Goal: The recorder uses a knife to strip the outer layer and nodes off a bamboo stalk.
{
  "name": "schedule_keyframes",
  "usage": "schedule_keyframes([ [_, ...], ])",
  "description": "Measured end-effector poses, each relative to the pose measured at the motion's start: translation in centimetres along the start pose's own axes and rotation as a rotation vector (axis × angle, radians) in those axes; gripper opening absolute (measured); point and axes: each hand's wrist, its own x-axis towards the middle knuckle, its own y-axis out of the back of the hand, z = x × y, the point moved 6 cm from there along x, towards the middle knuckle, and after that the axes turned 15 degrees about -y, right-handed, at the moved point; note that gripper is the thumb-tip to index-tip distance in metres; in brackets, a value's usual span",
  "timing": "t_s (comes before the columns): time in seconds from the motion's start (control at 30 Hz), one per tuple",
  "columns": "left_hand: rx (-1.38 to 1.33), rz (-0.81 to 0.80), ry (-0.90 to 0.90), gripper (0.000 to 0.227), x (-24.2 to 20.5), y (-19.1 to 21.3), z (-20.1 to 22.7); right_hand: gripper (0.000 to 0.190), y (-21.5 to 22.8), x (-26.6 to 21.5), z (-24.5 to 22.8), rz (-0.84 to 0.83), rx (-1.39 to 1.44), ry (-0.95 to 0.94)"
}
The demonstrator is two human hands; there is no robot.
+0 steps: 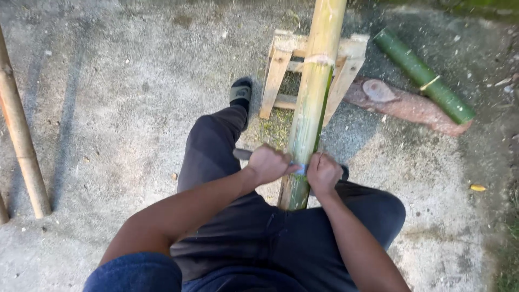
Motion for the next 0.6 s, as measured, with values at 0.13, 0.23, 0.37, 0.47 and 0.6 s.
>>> schedule_keyframes([
  [0.13,-0.001,0.016,-0.003,0.059,0.8,0.0,-0.8,0.041,-0.1,2.0,-0.4,-0.07,0.089,-0.16],
  [0.23,-0.002,0.036,0.016,0.059,0.2,-0.2,-0.6,0.042,0.0,1.0,-0.2,-0.033,0.098,-0.154],
  [0.37,0.025,0.003,-0.007,0.058,0.1,0.1,-0.6,0.043,-0.7,1.4,-0.1,-0.063,0.01,-0.083],
  [0.47,0.009,0.013,0.022,0.059,0.3,-0.2,-1.6,0.045,-0.9,2.6,-0.9,-0.066,0.008,-0.083],
  [0.6,-0.032,0.041,0.032,0.06,-1.3,-1.0,-0.5,0.041,0.3,0.2,-1.6,-0.026,0.037,-0.005],
])
